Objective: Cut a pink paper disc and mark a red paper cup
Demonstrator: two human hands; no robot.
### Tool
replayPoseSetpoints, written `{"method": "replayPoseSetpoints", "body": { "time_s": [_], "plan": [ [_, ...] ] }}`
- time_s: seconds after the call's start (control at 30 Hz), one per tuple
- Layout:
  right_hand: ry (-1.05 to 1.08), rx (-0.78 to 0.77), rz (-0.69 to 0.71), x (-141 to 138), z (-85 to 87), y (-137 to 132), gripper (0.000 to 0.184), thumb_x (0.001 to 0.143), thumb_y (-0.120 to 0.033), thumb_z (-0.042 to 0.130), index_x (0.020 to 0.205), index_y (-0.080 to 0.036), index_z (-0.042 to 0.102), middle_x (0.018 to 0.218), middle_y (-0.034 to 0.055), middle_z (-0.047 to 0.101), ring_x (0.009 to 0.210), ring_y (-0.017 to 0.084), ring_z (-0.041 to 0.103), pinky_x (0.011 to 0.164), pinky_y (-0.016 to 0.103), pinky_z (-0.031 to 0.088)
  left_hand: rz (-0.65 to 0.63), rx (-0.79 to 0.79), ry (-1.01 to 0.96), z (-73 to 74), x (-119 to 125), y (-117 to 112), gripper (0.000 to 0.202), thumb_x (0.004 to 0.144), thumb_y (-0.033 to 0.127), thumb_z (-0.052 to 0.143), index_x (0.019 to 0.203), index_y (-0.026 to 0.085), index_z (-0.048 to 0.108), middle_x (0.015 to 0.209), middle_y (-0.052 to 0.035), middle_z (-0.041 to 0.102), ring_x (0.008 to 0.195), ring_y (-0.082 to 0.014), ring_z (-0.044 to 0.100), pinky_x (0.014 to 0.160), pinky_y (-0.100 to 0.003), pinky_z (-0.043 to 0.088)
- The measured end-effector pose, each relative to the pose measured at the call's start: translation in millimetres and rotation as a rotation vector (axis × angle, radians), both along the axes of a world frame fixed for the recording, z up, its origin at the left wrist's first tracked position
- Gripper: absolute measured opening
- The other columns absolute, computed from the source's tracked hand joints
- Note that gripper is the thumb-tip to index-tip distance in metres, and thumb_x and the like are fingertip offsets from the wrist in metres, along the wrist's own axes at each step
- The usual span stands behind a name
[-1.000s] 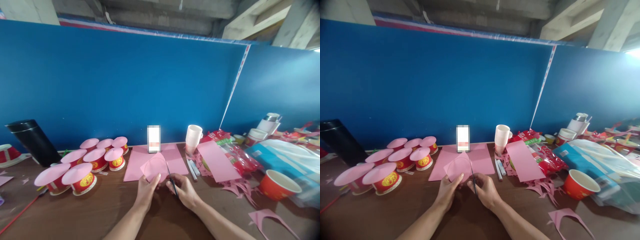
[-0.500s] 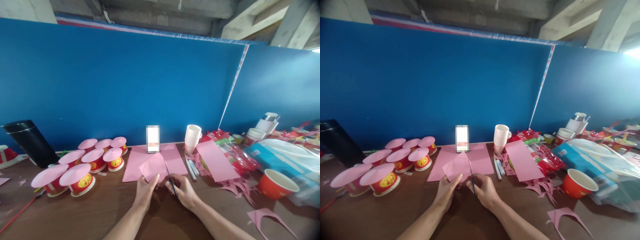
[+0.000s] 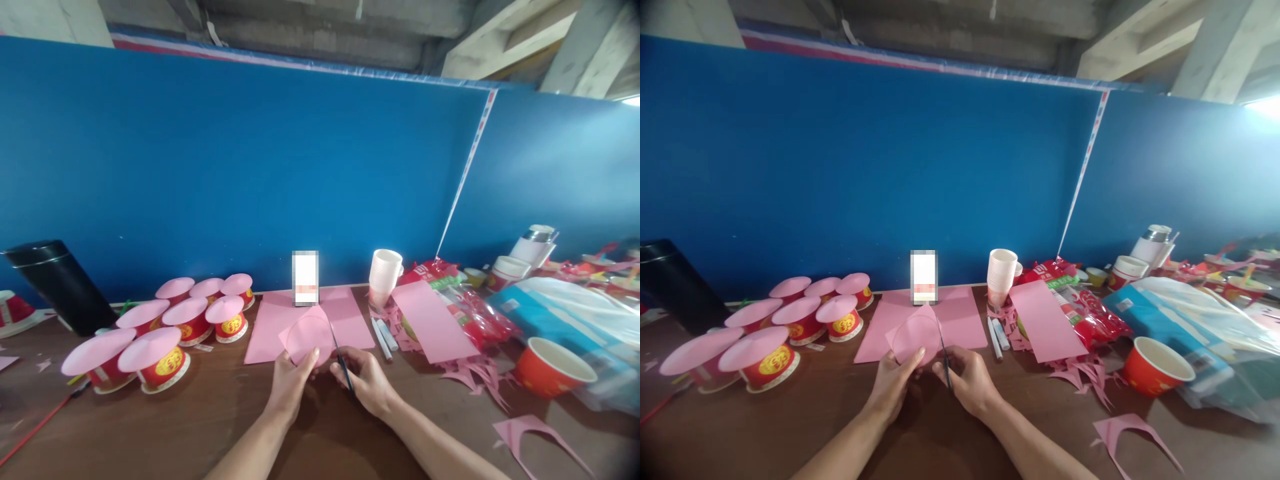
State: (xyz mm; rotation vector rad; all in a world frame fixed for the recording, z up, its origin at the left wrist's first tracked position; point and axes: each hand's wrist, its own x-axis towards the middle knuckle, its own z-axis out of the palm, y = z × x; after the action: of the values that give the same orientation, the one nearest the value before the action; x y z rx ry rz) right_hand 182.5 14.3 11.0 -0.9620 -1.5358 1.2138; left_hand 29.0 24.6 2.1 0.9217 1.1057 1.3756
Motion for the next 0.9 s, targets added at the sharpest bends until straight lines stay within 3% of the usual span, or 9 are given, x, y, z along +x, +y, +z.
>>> {"method": "replayPoseSetpoints", "body": {
  "time_s": [0.4,0.9],
  "plan": [
    [0.007,0.006,-0.002,0.5,2.0,-0.3,0.023,0.073,-0.029,0.066,0.09,-0.013,0.064,0.059,-0.003,0.051,0.054,0.009,0.044,0.051,0.018,0.037,-0.014,0.004,0.023,5.3,0.6,-2.6,0.031,0.065,0.038,0.067,0.072,0.009,0.06,0.058,-0.0046,0.061,0.052,-0.0143,0.056,0.05,-0.025,0.043],
    [-0.053,0.005,-0.023,1.7,0.2,0.2,0.027,0.074,-0.03,0.065,0.093,-0.012,0.063,0.06,-0.0024,0.052,0.052,0.008,0.043,0.048,0.017,0.037,0.014,-0.007,0.002,3.1,-0.1,-0.2,0.036,0.059,0.041,0.07,0.074,0.009,0.063,0.058,-0.0062,0.064,0.051,-0.016,0.058,0.049,-0.024,0.043]
  ]
}}
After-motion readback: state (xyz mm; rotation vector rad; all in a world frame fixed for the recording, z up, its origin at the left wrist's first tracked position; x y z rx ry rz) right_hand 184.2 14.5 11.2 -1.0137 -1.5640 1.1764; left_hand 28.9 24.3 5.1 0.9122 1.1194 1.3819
